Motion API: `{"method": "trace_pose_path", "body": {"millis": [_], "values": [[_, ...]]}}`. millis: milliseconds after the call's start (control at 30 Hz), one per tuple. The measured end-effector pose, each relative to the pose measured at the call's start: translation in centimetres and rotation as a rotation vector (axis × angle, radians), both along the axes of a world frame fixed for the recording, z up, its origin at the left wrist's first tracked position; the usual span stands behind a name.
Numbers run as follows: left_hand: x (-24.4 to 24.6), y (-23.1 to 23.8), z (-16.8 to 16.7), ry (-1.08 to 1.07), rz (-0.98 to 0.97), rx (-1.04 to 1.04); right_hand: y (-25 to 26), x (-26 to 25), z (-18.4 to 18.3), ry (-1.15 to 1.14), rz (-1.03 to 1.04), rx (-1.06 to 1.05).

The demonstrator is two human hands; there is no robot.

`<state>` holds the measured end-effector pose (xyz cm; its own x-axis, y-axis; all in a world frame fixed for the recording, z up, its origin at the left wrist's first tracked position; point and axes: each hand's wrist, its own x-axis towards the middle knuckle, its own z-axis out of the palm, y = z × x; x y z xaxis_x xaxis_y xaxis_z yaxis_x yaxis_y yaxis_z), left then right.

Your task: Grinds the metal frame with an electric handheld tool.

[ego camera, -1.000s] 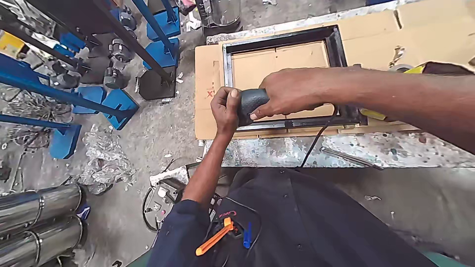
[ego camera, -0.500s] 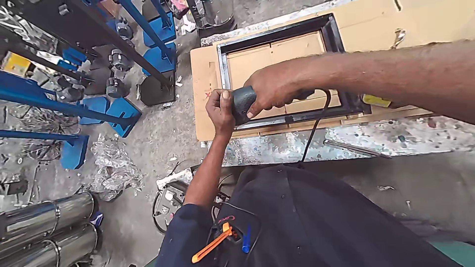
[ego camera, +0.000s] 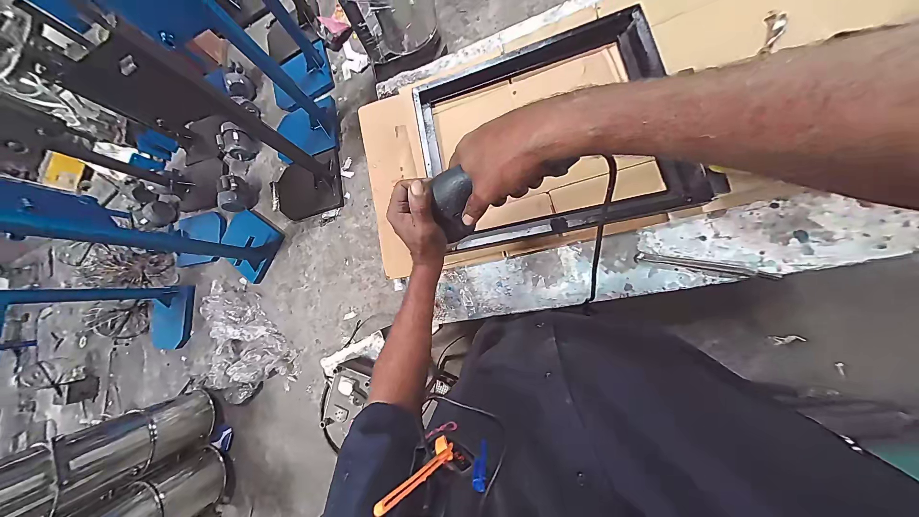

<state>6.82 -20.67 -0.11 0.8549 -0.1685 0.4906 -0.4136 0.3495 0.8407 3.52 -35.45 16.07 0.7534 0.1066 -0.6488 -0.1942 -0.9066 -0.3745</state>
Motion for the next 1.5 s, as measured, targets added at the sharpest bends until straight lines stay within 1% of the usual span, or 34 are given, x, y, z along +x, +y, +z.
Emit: {"method": "trace_pose_path", "body": {"millis": [200, 500, 700, 933, 1000, 1033, 1133, 1167, 1200, 1400, 1467, 1500], "values": [[0.2, 0.0, -0.3, 0.003, -0.031, -0.003, -0.1, -0.4, 0.0, -0.001, -0.011, 0.007], [-0.1, 0.0, -0.3, 0.008, -0.026, -0.017, 0.4, -0.6, 0.0, 0.019, -0.016, 0.012], [-0.2, 0.0, -0.4, 0.040, -0.049, -0.048, 0.1, -0.7, -0.7, 0.001, -0.022, 0.036], [0.0, 0.0, -0.7, 0.026, -0.054, -0.045, 0.3, -0.8, -0.7, 0.022, -0.045, 0.025], [0.0, 0.1, -0.7, 0.029, -0.055, -0.051, 0.4, -1.0, -0.7, -0.034, -0.031, -0.004], [0.0, 0.2, -0.7, 0.029, -0.060, -0.058, 0.5, -1.2, -0.7, -0.116, 0.013, -0.047], [-0.2, 0.1, -0.5, 0.031, -0.029, -0.059, 0.7, -3.3, -0.5, -0.458, 0.232, -0.265], [-0.3, 0.2, -0.5, 0.042, -0.007, -0.040, 0.6, -3.9, -0.9, -0.553, 0.287, -0.304], [-0.5, 0.3, -0.5, 0.051, 0.014, -0.017, 0.6, -4.1, -1.1, -0.597, 0.307, -0.316], [-0.7, 0.1, -0.5, 0.075, 0.060, 0.046, 0.8, -4.3, -1.1, -0.580, 0.266, -0.353], [-0.7, 0.3, -0.3, 0.069, 0.075, 0.092, 0.6, -3.8, -1.0, -0.514, 0.227, -0.341], [-0.8, 0.4, -0.1, 0.072, 0.080, 0.114, 0.4, -3.2, -1.0, -0.427, 0.192, -0.302]]}}
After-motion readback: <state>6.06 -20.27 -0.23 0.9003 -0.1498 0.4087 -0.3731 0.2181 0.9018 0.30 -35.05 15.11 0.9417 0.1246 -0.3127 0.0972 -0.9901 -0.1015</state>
